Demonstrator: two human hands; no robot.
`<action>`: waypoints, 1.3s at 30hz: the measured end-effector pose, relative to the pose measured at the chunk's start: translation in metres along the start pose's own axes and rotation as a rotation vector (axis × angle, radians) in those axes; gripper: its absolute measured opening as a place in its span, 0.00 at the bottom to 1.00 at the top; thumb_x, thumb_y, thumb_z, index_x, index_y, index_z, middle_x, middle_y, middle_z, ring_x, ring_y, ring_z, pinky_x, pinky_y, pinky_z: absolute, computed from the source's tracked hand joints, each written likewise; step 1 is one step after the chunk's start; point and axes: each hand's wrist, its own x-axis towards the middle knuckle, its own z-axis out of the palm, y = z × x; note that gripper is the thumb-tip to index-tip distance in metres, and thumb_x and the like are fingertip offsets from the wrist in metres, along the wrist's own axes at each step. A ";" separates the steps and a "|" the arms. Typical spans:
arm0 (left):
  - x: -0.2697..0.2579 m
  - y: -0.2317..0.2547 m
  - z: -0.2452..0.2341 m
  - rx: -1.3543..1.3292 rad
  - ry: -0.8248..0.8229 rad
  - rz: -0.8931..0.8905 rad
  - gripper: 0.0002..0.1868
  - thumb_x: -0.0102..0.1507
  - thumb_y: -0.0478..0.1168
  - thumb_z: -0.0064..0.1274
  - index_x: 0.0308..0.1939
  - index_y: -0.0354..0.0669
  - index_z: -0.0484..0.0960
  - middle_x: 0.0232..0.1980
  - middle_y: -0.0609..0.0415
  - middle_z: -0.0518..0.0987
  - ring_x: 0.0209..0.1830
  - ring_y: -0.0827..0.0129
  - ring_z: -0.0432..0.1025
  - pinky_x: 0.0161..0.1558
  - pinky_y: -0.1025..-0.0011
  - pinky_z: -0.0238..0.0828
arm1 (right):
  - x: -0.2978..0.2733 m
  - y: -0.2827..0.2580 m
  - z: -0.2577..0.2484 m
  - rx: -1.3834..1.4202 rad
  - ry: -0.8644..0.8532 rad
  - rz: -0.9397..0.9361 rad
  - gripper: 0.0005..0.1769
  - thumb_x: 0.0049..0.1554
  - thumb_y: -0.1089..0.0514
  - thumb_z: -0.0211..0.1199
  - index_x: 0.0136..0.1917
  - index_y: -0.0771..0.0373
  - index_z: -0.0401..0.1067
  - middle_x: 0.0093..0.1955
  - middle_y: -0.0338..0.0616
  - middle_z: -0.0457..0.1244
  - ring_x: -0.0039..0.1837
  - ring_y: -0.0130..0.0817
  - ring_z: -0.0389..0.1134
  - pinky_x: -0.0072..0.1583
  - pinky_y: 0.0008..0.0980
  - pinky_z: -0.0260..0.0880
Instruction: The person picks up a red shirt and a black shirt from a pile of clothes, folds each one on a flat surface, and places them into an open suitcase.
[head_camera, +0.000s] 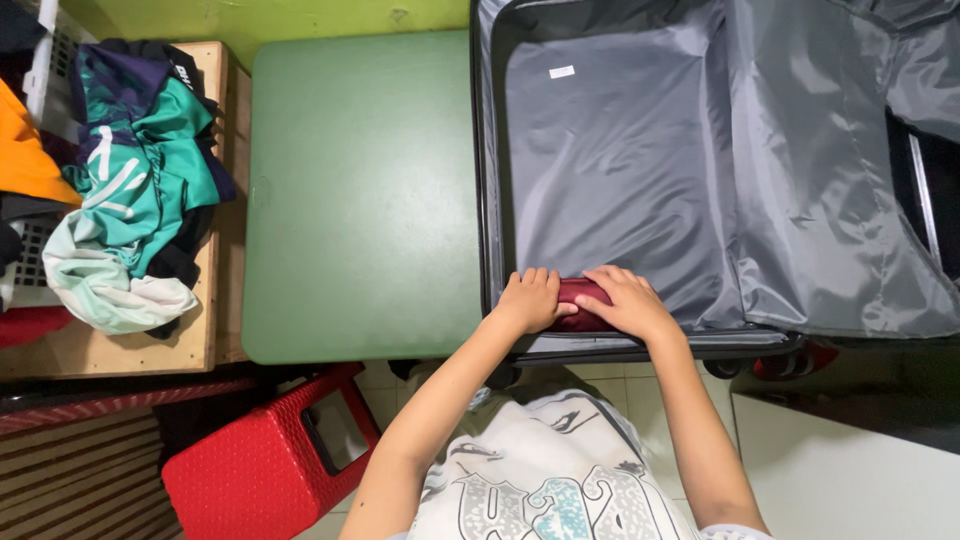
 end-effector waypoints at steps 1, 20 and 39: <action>0.000 0.001 -0.005 -0.011 -0.036 -0.019 0.42 0.64 0.71 0.43 0.60 0.33 0.73 0.55 0.41 0.76 0.56 0.50 0.69 0.54 0.51 0.63 | 0.001 0.002 0.002 0.008 0.014 0.029 0.33 0.57 0.35 0.58 0.68 0.55 0.71 0.68 0.41 0.63 0.71 0.42 0.61 0.69 0.44 0.57; -0.015 0.006 -0.019 -0.030 0.236 0.201 0.14 0.64 0.47 0.54 0.47 0.41 0.81 0.47 0.49 0.81 0.49 0.55 0.74 0.49 0.53 0.67 | 0.008 -0.005 -0.004 -0.070 -0.068 0.076 0.29 0.61 0.37 0.52 0.67 0.52 0.73 0.69 0.41 0.64 0.72 0.45 0.61 0.70 0.48 0.55; -0.099 -0.026 -0.148 -0.071 0.505 0.274 0.20 0.61 0.40 0.58 0.55 0.37 0.78 0.58 0.49 0.78 0.62 0.56 0.69 0.69 0.46 0.58 | 0.015 -0.145 -0.001 -0.034 0.357 -0.107 0.21 0.61 0.52 0.59 0.65 0.61 0.72 0.64 0.47 0.66 0.66 0.47 0.66 0.66 0.46 0.62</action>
